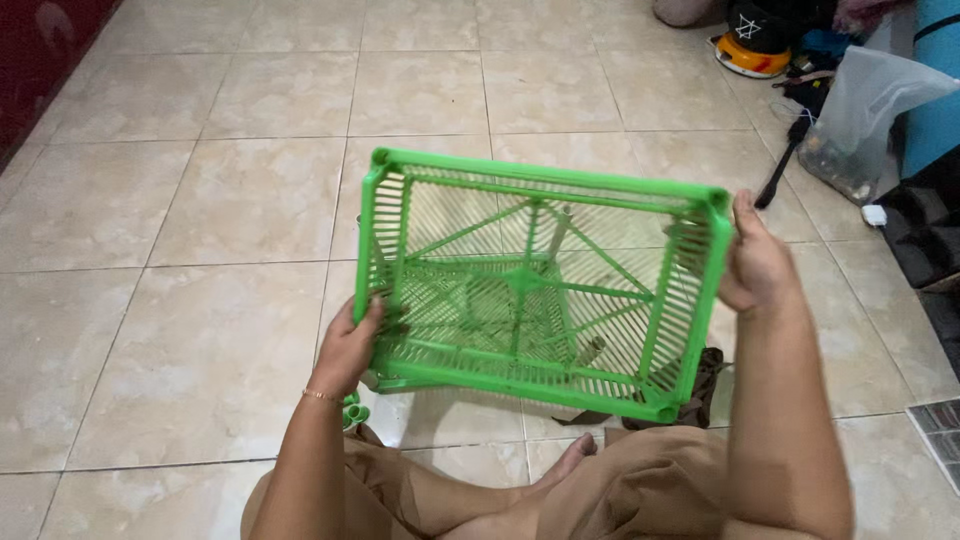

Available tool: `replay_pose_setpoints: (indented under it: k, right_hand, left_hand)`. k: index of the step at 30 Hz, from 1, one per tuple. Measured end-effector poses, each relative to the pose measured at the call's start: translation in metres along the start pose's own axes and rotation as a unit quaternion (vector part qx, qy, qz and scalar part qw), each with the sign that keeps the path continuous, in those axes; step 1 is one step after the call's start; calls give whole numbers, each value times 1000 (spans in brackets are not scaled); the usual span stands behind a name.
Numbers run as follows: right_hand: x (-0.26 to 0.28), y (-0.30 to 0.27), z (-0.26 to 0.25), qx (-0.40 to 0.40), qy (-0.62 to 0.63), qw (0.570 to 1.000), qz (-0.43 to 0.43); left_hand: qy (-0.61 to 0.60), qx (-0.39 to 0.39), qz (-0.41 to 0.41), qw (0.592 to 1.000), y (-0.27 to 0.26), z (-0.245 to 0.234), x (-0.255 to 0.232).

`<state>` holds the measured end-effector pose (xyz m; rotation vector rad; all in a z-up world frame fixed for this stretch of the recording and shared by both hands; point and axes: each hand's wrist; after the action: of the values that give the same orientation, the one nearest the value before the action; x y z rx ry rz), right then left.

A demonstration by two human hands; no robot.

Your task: The person assembles a green plastic stool by inserting white cylindrical legs into the base and attaching green caps. They then disassemble the stool, remove the legs and caps, and place the components into the green base tray.

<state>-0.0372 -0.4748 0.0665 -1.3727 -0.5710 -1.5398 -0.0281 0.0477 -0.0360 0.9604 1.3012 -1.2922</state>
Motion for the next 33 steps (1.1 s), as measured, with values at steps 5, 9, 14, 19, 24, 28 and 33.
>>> replay_pose_setpoints:
  k: [5,9,14,19,24,28,33]
  right_hand:
    - [-47,-29,6,137,68,987,-50]
    - [-96,-53,19,180,78,974,-109]
    - [-131,-63,30,57,-9,983,-174]
    - [-137,-53,30,29,-8,981,-191]
    - [-138,-43,31,25,-12,982,-185]
    - [-138,-41,36,20,-3,984,-175]
    - [-143,-42,43,12,-2,986,-165]
  left_hand:
    - [19,-121,-58,991,-17,-7,-12]
    - [15,-164,-49,985,-17,-14,-12]
    - [-27,-139,53,989,-28,-16,-4]
    - [0,-125,97,987,-37,-2,-5]
    - [-22,-125,186,974,-36,5,-3]
    - [-28,-144,173,974,-34,4,-1]
    - [-45,-145,176,973,-32,1,1]
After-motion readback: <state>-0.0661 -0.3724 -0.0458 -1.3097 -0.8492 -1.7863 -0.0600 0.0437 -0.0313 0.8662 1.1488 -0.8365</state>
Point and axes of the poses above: each hand's wrist, its own y-axis towards the middle knuckle, its own z-axis out of the palm, x = y × z, and after that the axes turned 12 degrees about -x, right-handed
